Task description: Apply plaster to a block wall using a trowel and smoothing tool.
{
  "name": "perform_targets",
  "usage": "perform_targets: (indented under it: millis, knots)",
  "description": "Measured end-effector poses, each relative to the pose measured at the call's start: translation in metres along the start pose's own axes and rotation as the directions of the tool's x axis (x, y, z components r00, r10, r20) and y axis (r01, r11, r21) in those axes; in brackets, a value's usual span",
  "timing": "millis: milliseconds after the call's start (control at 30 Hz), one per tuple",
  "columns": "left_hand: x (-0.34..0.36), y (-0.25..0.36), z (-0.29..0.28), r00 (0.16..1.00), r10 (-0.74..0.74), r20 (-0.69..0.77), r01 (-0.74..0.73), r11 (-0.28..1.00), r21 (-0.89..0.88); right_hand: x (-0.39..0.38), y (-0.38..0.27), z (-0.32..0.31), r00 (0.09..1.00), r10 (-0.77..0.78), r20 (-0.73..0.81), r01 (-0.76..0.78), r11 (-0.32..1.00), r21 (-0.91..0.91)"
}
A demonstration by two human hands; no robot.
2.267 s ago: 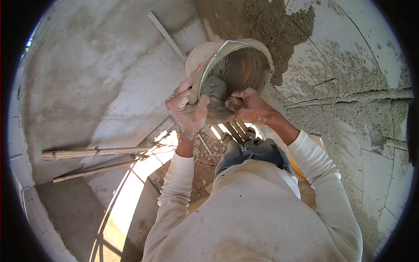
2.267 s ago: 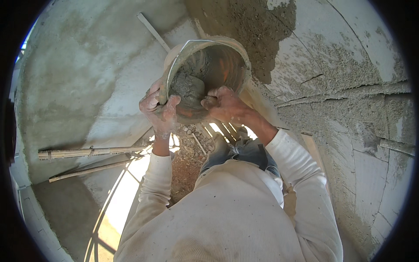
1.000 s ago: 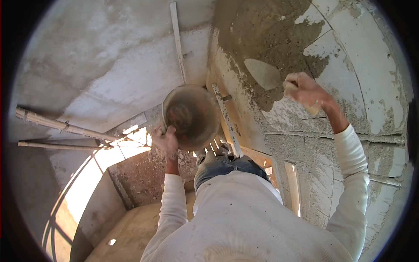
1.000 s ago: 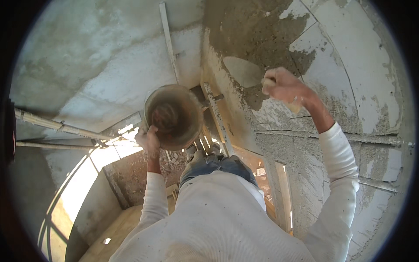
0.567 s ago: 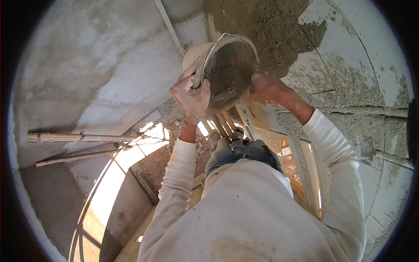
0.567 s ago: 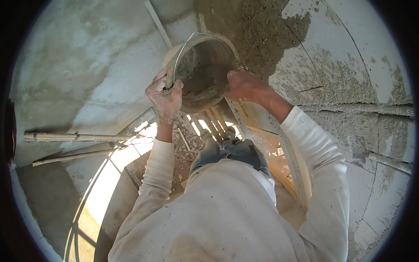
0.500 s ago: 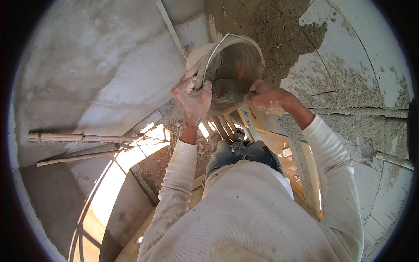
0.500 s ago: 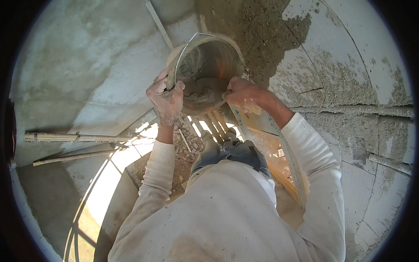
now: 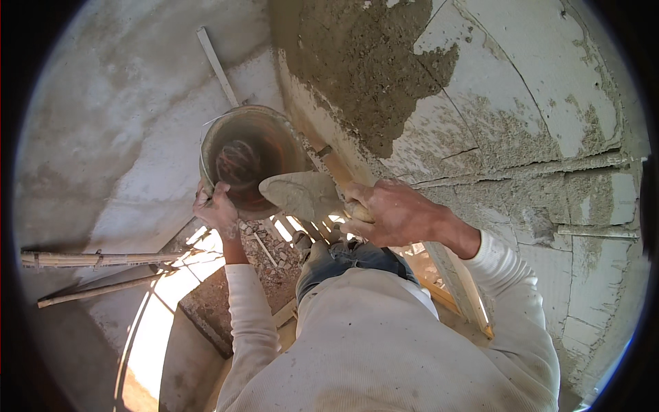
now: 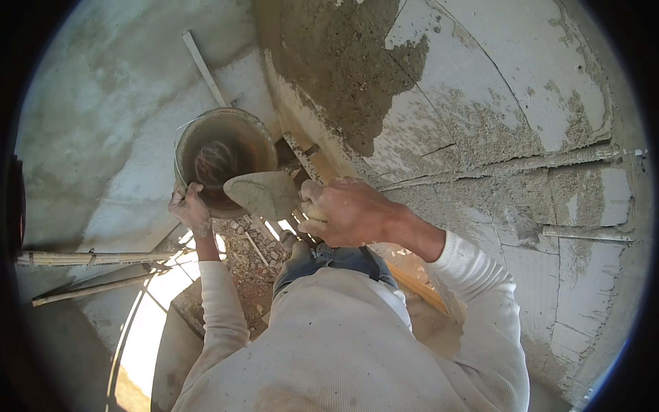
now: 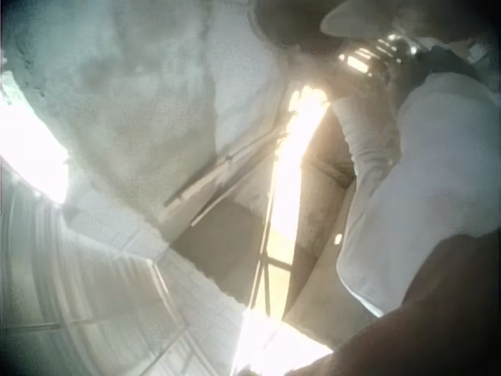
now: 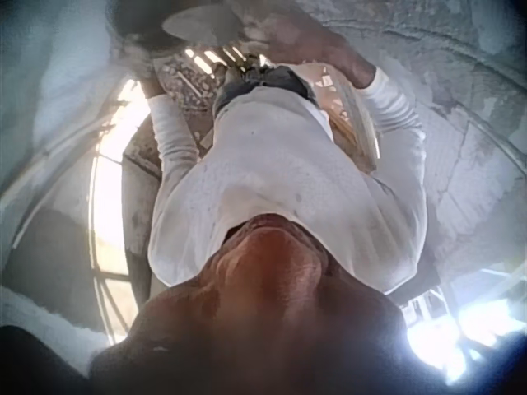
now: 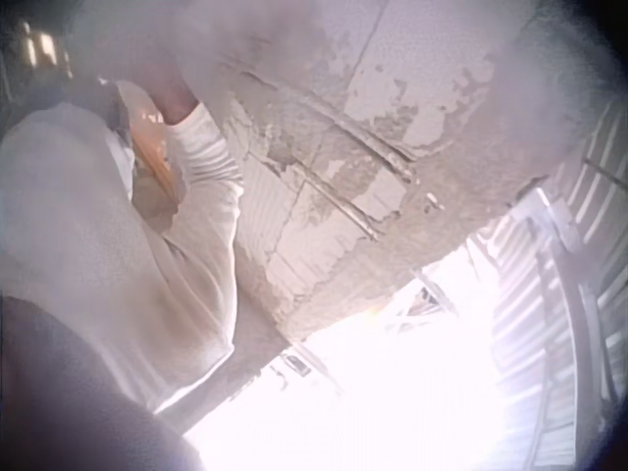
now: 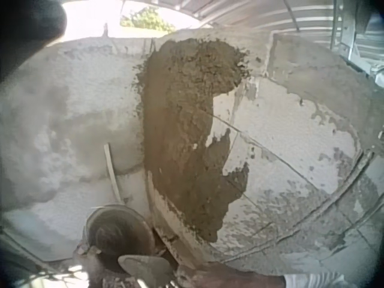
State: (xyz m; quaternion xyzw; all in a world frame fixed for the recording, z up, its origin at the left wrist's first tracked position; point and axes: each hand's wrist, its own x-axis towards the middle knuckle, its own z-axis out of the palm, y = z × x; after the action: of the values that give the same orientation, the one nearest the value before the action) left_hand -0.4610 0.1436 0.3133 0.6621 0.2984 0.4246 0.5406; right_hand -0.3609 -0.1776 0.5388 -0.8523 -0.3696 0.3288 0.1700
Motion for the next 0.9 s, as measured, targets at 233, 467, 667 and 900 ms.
perform_targets:
  millis: [233, 467, 667, 900]
  knots:
    - [-0.046, -0.038, -0.072, 0.967, -0.226, -0.12, 0.242, 0.96, 0.139, -0.038, 0.02, -0.077, 0.944, -0.255, 0.212, 0.111, 0.846, 0.521]
    - [-0.093, -0.045, -0.085, 0.962, -0.21, -0.174, 0.231, 0.967, 0.108, -0.057, 0.089, -0.192, 0.743, 0.123, -0.657, 0.267, 0.847, 0.46]
    - [-0.069, -0.018, -0.054, 0.976, -0.219, 0.0, 0.213, 0.951, 0.225, -0.004, 0.065, -0.111, 0.917, 0.235, -0.321, -0.127, 0.937, 0.325]
    - [-0.033, 0.03, 0.012, 0.964, -0.067, 0.256, 0.081, 0.996, -0.046, 0.077, 0.056, 0.043, 0.993, -0.101, 0.067, 0.096, 0.993, 0.074]
